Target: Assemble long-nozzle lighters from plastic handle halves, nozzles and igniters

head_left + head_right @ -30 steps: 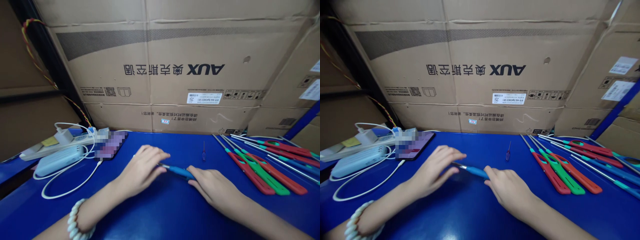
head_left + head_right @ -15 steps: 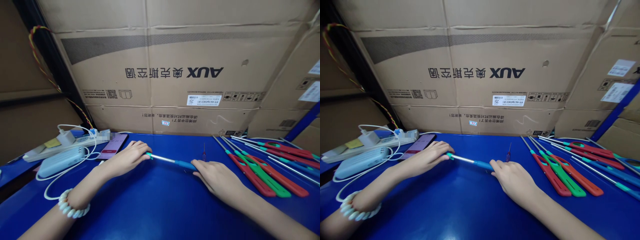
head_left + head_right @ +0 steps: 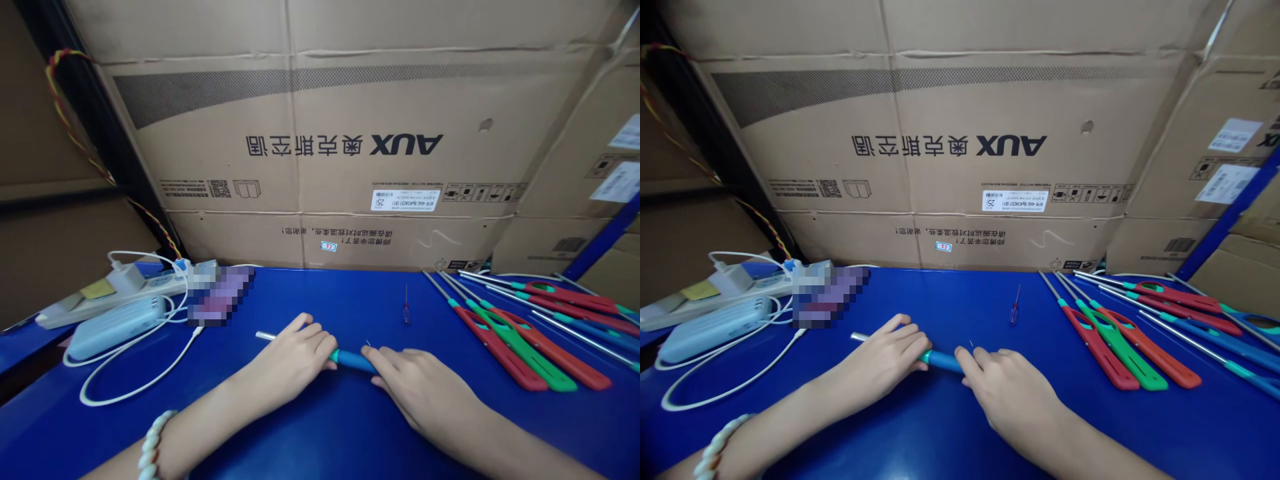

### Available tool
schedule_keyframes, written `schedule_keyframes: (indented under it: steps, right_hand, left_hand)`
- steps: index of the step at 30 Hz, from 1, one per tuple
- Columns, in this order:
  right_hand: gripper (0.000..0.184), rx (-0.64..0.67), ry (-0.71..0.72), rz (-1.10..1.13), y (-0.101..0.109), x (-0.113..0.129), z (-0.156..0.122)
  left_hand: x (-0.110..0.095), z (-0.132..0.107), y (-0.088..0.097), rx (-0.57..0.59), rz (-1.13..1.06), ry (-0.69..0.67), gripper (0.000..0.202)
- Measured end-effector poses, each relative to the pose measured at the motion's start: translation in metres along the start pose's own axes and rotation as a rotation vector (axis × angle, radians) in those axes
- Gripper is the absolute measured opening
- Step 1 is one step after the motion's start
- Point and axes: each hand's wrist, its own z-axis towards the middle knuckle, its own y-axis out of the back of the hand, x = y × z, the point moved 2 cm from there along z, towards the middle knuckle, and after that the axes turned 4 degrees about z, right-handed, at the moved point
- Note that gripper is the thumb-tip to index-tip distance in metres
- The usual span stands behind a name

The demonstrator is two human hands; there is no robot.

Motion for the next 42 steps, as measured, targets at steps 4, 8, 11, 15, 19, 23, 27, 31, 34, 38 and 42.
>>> schedule_keyframes:
  steps: [4,8,11,15,19,23,27,31,34,38,42]
  right_hand:
    - [0.034,0.010,0.003,-0.009,-0.002,0.003,-0.001]
    - [0.031,0.013,-0.037,0.032,-0.003,0.004,-0.002]
    - [0.031,-0.029,-0.011,0.018,-0.001,0.005,-0.002]
    - [0.038,-0.153,0.064,-0.085,0.000,0.007,-0.004]
    - [0.040,-0.218,0.100,-0.137,-0.002,0.009,-0.009]
    - [0.039,-0.235,0.103,-0.130,-0.004,0.009,-0.009]
    - [0.032,-0.138,0.022,0.014,-0.001,0.001,-0.003]
    - [0.019,0.001,-0.262,0.402,0.005,-0.028,0.003]
    - [0.010,-0.027,-0.446,0.630,0.006,-0.055,0.005]
    - [0.013,-0.003,-0.485,0.937,0.003,-0.071,0.006]
    - [0.014,-0.009,-0.471,0.963,0.000,-0.072,0.007]
  left_hand:
    - [-0.002,-0.002,-0.005,-0.019,0.016,-0.015,0.038]
    - [-0.005,-0.002,-0.006,-0.023,0.046,-0.012,0.039]
    - [-0.007,-0.001,-0.004,0.002,0.037,-0.005,0.039]
    - [-0.009,0.001,0.000,0.070,0.011,-0.016,0.035]
    - [-0.011,0.000,0.002,0.136,-0.019,-0.011,0.028]
    - [-0.010,-0.001,0.001,0.141,-0.018,-0.003,0.024]
    - [-0.007,0.003,0.004,0.018,0.025,0.021,0.026]
    - [-0.009,0.006,0.018,-0.307,0.070,0.140,0.024]
    - [-0.014,0.006,0.017,-0.306,0.021,0.046,0.028]
    - [-0.015,0.013,-0.001,-0.028,-0.084,-0.015,0.023]
    - [-0.010,0.034,-0.015,0.025,-0.135,0.034,0.019]
